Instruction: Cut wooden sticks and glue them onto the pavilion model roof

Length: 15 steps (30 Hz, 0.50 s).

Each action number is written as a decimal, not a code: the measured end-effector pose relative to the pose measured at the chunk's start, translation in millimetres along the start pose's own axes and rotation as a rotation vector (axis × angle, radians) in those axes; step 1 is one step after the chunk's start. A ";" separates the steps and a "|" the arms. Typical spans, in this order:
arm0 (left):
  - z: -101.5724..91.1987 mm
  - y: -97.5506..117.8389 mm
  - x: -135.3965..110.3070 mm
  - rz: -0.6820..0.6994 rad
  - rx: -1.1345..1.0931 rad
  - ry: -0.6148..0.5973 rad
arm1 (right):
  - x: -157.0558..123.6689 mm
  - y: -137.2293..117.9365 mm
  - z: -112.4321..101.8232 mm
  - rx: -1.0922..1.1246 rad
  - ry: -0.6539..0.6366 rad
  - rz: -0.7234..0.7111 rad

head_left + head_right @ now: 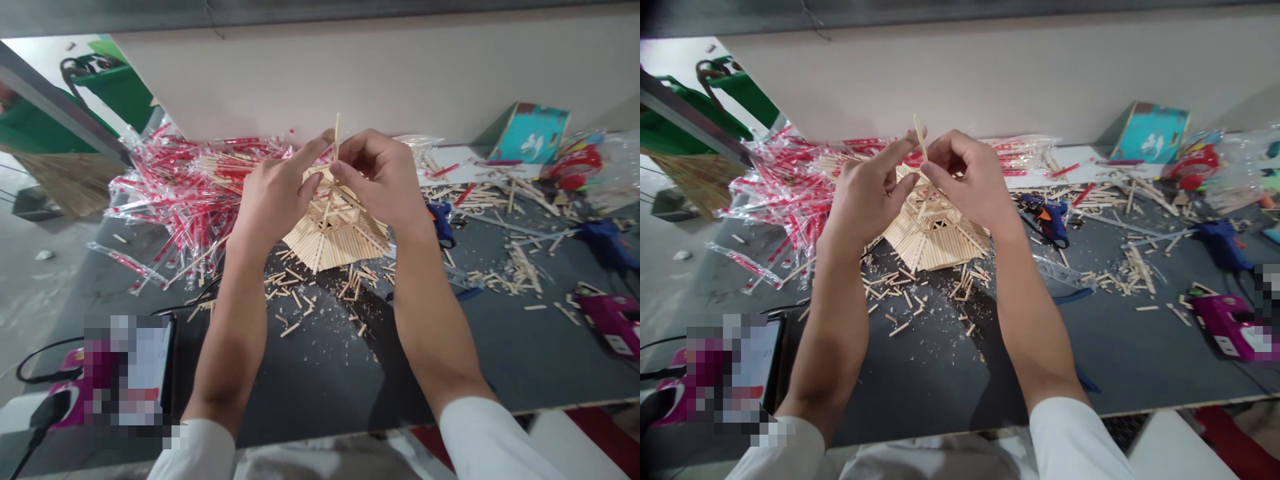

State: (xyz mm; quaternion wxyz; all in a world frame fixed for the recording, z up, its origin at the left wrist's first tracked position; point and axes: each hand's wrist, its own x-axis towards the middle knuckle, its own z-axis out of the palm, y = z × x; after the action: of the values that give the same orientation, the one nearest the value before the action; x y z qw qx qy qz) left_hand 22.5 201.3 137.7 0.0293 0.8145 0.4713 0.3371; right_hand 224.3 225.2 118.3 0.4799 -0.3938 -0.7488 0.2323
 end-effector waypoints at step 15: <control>-2.0 -0.5 0.4 -0.045 -0.057 -0.047 | -0.5 -0.3 -0.9 0.024 0.013 0.017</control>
State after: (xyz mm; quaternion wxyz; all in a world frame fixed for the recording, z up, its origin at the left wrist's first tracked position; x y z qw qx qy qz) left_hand 21.1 201.4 139.2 0.0712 0.8102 0.4791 0.3303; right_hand 225.2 224.5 118.6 0.4874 -0.3956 -0.7396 0.2429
